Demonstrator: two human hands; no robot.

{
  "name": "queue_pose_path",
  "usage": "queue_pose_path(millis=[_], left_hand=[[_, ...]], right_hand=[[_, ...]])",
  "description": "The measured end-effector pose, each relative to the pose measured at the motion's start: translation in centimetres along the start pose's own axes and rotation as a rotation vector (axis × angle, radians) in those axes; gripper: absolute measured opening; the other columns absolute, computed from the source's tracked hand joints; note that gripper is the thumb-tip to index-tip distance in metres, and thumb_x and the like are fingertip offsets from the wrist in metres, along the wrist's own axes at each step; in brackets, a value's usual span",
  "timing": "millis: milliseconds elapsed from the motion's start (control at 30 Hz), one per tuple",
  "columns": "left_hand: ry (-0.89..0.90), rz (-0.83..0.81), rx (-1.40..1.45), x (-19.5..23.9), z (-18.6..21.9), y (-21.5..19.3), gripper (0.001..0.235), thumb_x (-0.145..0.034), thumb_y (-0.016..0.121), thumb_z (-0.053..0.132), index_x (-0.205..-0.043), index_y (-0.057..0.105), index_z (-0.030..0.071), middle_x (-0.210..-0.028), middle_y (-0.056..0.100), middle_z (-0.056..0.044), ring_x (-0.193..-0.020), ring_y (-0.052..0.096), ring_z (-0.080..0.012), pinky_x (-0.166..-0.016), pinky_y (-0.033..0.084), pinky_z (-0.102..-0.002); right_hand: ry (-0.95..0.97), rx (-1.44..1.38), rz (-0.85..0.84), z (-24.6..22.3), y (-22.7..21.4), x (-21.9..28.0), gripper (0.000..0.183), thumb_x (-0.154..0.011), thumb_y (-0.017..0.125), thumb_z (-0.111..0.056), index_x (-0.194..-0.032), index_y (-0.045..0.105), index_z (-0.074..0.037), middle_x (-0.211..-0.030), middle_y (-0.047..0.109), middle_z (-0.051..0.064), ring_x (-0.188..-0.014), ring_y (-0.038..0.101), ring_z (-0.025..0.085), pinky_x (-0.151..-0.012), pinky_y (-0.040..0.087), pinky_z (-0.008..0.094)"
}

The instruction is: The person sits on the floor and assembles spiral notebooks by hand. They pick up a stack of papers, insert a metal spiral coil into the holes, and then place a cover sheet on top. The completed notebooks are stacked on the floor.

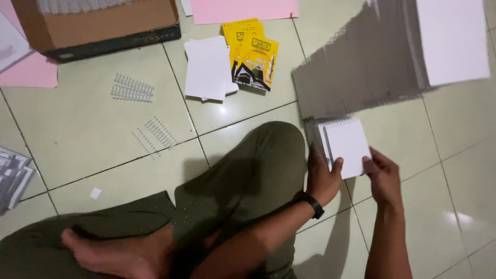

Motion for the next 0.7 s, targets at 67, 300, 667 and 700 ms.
queue_pose_path(millis=[67, 300, 667, 700], left_hand=[[0.000, -0.028, -0.029, -0.9, -0.2, 0.2, 0.080, -0.103, 0.054, 0.026, -0.160, 0.011, -0.012, -0.165, 0.013, -0.038, -0.155, 0.014, -0.0505, -0.127, 0.013, -0.057], [0.196, 0.093, -0.129, -1.3, -1.6, 1.2, 0.082, -0.092, 0.064, 0.010, -0.161, 0.023, -0.007, -0.160, 0.028, -0.039, -0.149, 0.027, -0.0554, -0.123, 0.022, -0.060], [0.232, 0.078, -0.092, -1.3, -0.2, 0.4, 0.077, -0.094, 0.061, 0.011, -0.160, 0.025, -0.004, -0.159, 0.030, -0.038, -0.150, 0.026, -0.0552, -0.123, 0.021, -0.060], [0.187, 0.100, -0.100, -1.3, -1.2, 0.7, 0.077, -0.095, 0.062, 0.015, -0.160, 0.025, -0.004, -0.159, 0.030, -0.037, -0.150, 0.027, -0.0529, -0.123, 0.022, -0.058]], right_hand=[[0.031, 0.005, 0.007, -1.9, 1.0, 0.5, 0.042, -0.099, 0.061, -0.004, -0.140, 0.062, 0.006, -0.112, 0.065, 0.026, -0.095, 0.059, 0.030, -0.092, 0.053, 0.049], [0.064, 0.075, 0.040, -3.0, 2.5, 0.8, 0.041, -0.102, 0.055, 0.002, -0.142, 0.057, 0.008, -0.134, 0.060, 0.031, -0.118, 0.058, 0.038, -0.105, 0.049, 0.054], [0.032, 0.114, 0.056, -1.2, 2.3, 0.1, 0.041, -0.106, 0.052, 0.000, -0.145, 0.052, 0.011, -0.139, 0.055, 0.034, -0.128, 0.054, 0.043, -0.110, 0.045, 0.058], [0.019, 0.100, 0.058, -0.7, 1.9, -0.1, 0.041, -0.106, 0.052, 0.000, -0.145, 0.051, 0.011, -0.140, 0.055, 0.035, -0.128, 0.053, 0.043, -0.109, 0.045, 0.059]])
Point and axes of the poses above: each hand's wrist, its own x-axis away from the middle knuckle, its own y-axis out of the palm, z = x × y, the point moved 7 cm from there along -x, towards the middle knuckle
